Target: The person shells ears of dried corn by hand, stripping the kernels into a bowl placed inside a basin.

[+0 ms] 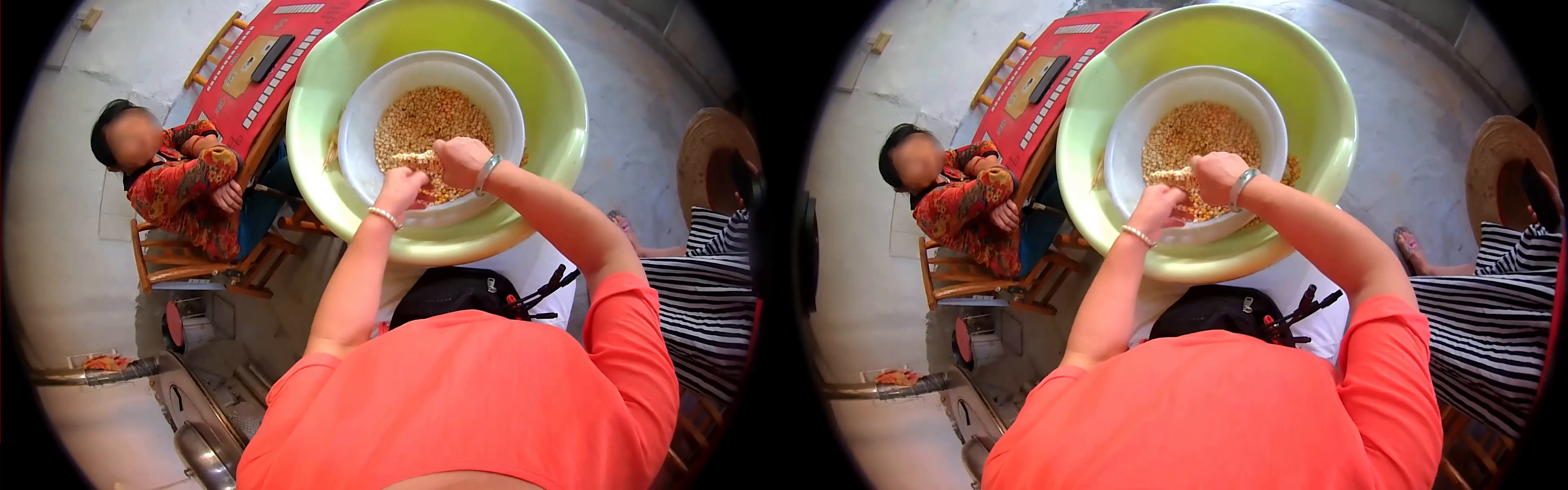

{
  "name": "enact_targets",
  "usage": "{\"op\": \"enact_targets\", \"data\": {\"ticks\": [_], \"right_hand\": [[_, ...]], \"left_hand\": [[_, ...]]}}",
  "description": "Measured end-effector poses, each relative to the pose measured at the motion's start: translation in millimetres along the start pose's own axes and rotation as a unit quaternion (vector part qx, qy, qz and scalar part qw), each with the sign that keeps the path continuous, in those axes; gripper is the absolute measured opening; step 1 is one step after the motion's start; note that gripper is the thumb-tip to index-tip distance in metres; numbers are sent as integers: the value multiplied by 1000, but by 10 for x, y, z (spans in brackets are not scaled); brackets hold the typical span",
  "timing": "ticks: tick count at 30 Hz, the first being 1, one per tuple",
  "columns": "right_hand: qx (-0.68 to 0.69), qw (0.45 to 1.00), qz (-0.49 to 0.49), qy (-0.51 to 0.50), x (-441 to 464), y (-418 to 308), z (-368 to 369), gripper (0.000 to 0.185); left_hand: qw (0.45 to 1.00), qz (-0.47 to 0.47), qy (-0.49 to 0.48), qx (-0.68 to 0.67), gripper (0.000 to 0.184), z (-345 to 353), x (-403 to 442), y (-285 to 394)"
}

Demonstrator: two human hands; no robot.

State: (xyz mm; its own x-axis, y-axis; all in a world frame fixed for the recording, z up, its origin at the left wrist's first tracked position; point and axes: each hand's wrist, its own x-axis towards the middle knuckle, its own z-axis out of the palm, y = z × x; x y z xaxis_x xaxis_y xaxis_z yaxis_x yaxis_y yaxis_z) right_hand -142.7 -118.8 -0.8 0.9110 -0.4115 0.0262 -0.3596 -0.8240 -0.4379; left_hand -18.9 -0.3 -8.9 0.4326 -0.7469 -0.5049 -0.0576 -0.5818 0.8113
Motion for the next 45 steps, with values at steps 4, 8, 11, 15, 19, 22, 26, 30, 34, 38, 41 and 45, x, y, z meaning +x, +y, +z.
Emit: {"op": "enact_targets", "data": {"ticks": [4, 8, 11, 15, 19, 22, 26, 30, 34, 38, 41, 45], "right_hand": [[15, 1000, 10, 5, 3, -5, -42, 15], [35, 997, -27, 62, 71, 110, 104, 13], [135, 989, -31, 48, 175, 309, 482, 13], [17, 1000, 4, 23, 28, -11, -17, 13], [19, 999, 5, 35, 27, 11, 18, 13], [16, 999, 4, 34, 36, 16, 21, 13], [22, 999, 15, 36, 1, -20, -23, 12], [23, 998, 9, 60, 47, 84, 58, 12], [35, 996, 62, 52, 54, -9, -24, 14], [76, 994, 56, 56, 54, 7, 1, 17], [48, 996, 56, 48, 34, -12, -54, 16], [16, 998, 23, 54, 22, 0, -65, 14]], "left_hand": [[861, 274, 140, 405, 31, -154, -415, 378], [920, 377, -87, 68, 37, -235, -1133, 1091], [775, 490, -373, -142, 46, -144, -1591, 1418], [706, 469, -481, -224, 32, -23, -1756, 1510], [692, 448, -505, -257, 19, 4, -1793, 1496], [689, 439, -506, -275, 10, 34, -1822, 1483], [728, 413, -457, -301, 8, 24, -1802, 1429], [919, 349, 21, -183, 14, -27, -1178, 1015], [923, 70, 63, -372, 14, -113, -482, 279], [887, -54, 12, -459, 14, 6, -338, 211], [914, -18, -18, -405, 13, 20, -195, 194], [938, -3, 19, -346, 13, 90, -73, 148]]}}
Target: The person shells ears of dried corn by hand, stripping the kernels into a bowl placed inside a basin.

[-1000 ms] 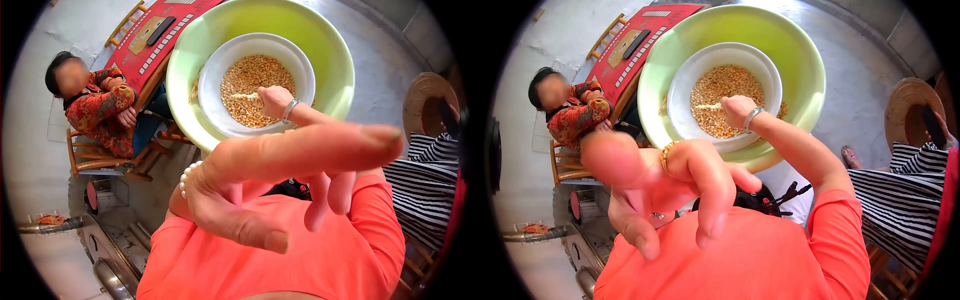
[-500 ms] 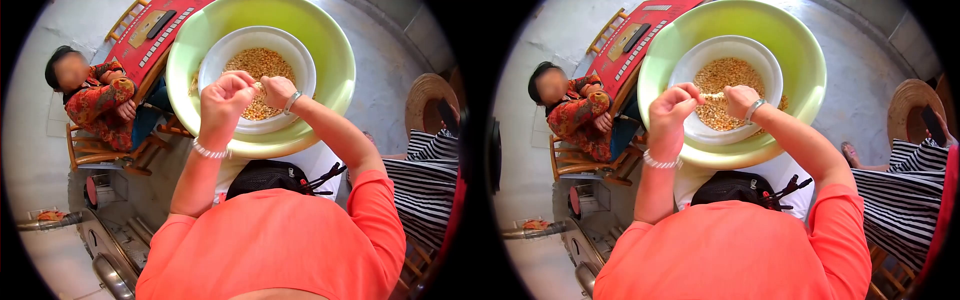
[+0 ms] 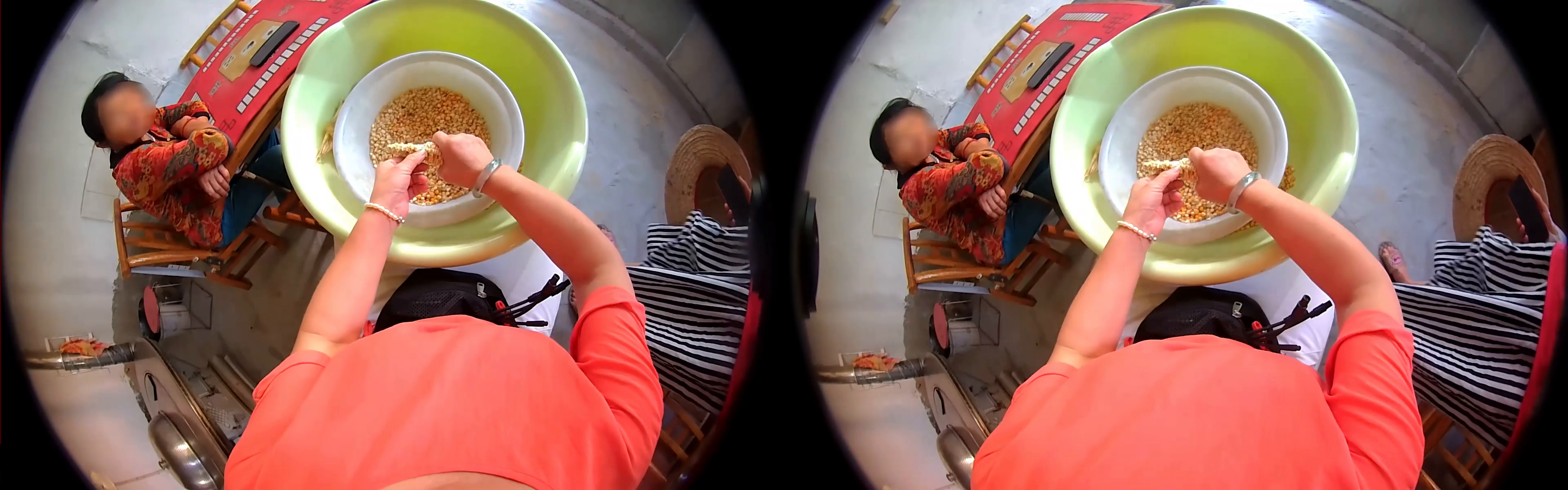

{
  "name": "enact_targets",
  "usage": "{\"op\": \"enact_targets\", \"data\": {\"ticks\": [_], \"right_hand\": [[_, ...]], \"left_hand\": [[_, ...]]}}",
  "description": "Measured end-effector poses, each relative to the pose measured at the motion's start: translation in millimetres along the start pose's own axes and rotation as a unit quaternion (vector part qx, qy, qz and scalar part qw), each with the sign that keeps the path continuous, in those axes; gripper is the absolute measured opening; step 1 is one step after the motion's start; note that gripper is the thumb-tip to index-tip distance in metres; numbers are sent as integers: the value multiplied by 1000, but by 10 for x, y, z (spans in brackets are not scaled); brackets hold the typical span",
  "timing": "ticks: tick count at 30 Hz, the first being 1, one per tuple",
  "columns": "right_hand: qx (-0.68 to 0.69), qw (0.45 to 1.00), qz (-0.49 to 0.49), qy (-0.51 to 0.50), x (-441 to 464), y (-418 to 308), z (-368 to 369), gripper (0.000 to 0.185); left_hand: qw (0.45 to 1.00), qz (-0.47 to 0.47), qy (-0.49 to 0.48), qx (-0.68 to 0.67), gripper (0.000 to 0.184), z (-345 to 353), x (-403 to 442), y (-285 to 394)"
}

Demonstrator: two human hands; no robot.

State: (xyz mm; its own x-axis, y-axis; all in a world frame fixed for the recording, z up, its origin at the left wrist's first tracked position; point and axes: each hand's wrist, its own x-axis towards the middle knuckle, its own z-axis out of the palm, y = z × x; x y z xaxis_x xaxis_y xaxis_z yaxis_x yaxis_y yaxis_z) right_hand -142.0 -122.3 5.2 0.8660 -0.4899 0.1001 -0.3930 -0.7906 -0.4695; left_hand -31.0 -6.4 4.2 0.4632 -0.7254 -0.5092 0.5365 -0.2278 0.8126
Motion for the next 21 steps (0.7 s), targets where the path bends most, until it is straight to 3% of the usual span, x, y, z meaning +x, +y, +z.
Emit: {"op": "enact_targets", "data": {"ticks": [10, 21], "right_hand": [[-18, 999, -31, -4, -11, 0, 17, 14], [-55, 996, -74, -14, -28, -15, 78, 14]], "left_hand": [[1000, 15, -4, -28, 9, 12, 52, -89], [999, -32, 23, -14, 8, -46, 189, -117]]}}
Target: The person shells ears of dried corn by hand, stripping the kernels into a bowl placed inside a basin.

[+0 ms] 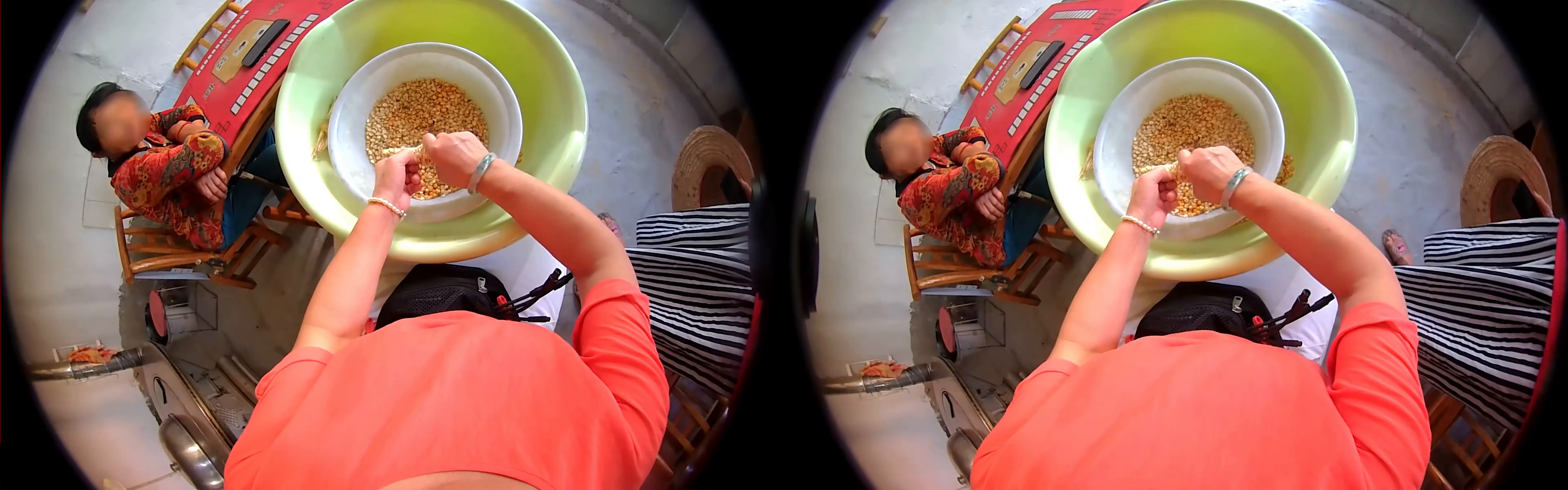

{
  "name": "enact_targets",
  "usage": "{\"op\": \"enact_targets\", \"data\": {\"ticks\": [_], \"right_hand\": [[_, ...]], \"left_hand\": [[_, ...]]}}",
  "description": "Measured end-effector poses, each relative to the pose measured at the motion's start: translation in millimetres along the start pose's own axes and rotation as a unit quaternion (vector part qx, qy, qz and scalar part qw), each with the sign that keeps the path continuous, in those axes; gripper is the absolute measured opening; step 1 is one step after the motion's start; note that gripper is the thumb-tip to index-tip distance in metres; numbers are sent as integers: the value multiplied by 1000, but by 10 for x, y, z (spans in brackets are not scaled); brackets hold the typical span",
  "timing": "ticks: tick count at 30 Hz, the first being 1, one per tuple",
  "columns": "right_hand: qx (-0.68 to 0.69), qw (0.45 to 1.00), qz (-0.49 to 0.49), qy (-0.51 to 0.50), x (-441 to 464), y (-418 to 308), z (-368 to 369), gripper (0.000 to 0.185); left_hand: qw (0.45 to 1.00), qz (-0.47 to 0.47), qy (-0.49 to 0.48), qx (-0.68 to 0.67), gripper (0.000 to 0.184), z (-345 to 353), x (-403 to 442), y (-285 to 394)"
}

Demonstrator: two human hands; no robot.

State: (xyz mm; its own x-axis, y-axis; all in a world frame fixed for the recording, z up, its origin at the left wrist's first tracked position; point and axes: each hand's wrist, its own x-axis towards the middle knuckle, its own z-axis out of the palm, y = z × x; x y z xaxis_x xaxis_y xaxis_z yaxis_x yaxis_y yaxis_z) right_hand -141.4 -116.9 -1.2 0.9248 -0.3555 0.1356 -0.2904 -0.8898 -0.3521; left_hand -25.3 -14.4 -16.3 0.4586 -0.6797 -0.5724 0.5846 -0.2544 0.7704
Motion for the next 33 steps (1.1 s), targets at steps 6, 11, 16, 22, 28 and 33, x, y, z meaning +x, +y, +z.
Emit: {"op": "enact_targets", "data": {"ticks": [6, 11, 16, 22, 28, 33], "right_hand": [[-2, 998, 40, -55, 2, -72, -90, 18], [26, 995, 80, -60, 47, -27, -65, 19], [45, 994, 80, -53, 54, 6, -79, 18], [55, 995, 71, -41, 39, -8, -100, 17], [57, 995, 74, -27, 37, -5, -50, 16], [56, 996, 67, -25, 31, -1, -82, 16]], "left_hand": [[997, 25, 58, 46, 15, 80, 14, -58], [998, 29, 38, 28, 8, 67, 4, -65], [1000, 20, -16, -15, 11, -1, -23, -12], [996, 78, -25, 19, 13, -17, -49, -43], [995, 101, -14, 23, 11, 24, -67, -72], [994, 105, -18, 35, 8, 43, -83, -61]]}}
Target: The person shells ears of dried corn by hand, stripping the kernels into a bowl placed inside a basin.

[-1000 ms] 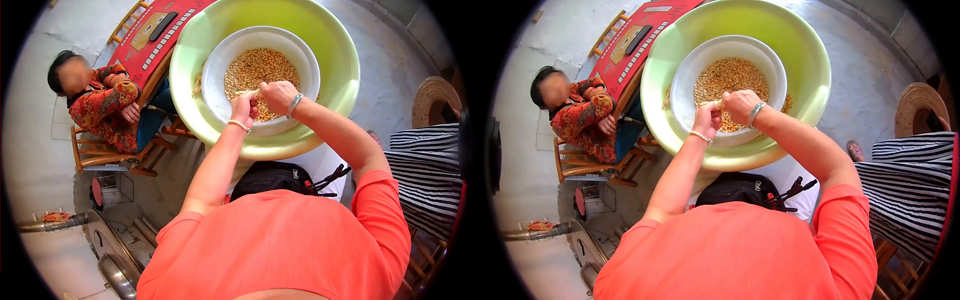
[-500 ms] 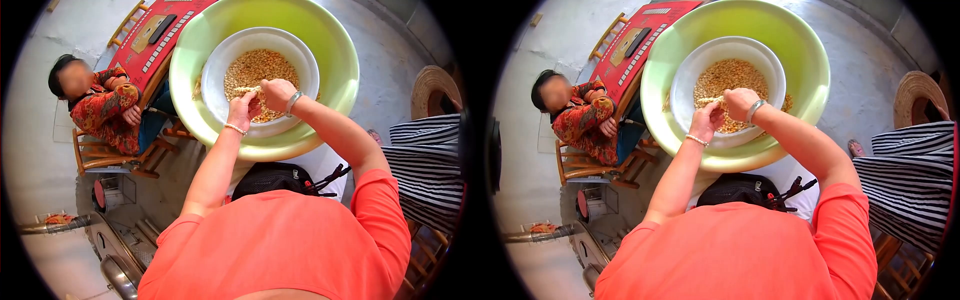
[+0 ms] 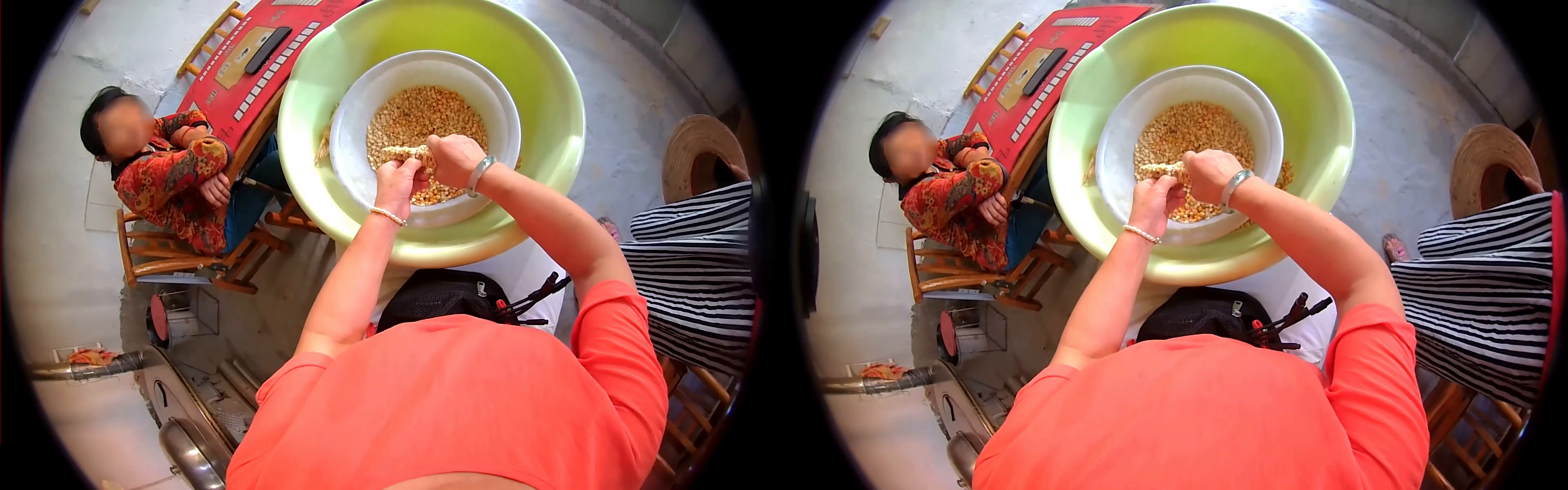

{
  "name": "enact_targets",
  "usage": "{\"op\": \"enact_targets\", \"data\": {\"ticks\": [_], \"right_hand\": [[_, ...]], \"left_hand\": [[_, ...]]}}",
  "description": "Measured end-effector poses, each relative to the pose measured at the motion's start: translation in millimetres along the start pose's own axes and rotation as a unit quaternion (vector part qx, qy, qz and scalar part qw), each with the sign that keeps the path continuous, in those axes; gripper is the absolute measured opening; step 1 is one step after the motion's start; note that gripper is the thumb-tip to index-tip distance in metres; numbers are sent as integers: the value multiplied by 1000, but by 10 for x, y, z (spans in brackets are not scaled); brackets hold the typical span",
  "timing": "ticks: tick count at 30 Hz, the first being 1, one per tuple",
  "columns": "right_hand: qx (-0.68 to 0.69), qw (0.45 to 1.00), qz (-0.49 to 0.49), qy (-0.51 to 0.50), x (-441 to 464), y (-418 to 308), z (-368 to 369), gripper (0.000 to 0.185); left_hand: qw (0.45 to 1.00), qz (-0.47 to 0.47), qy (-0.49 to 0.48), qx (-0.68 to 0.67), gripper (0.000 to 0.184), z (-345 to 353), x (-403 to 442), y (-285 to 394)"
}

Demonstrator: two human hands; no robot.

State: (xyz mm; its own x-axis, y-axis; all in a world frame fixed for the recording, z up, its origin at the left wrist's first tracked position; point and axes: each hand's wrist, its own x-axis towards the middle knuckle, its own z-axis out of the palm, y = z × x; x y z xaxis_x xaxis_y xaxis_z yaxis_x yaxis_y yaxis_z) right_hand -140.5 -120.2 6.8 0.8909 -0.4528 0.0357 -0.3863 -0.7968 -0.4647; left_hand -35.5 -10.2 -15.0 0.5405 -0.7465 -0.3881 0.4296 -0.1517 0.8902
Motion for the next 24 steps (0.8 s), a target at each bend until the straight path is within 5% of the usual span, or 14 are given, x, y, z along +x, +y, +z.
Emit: {"op": "enact_targets", "data": {"ticks": [9, 24], "right_hand": [[-11, 1000, -17, 19, 18, 57, 45, 15], [-30, 999, -24, 12, -21, 28, 74, 16]], "left_hand": [[993, -54, -40, -96, 9, -93, 32, 19], [998, -54, 15, -29, 11, -47, 26, 33]]}}
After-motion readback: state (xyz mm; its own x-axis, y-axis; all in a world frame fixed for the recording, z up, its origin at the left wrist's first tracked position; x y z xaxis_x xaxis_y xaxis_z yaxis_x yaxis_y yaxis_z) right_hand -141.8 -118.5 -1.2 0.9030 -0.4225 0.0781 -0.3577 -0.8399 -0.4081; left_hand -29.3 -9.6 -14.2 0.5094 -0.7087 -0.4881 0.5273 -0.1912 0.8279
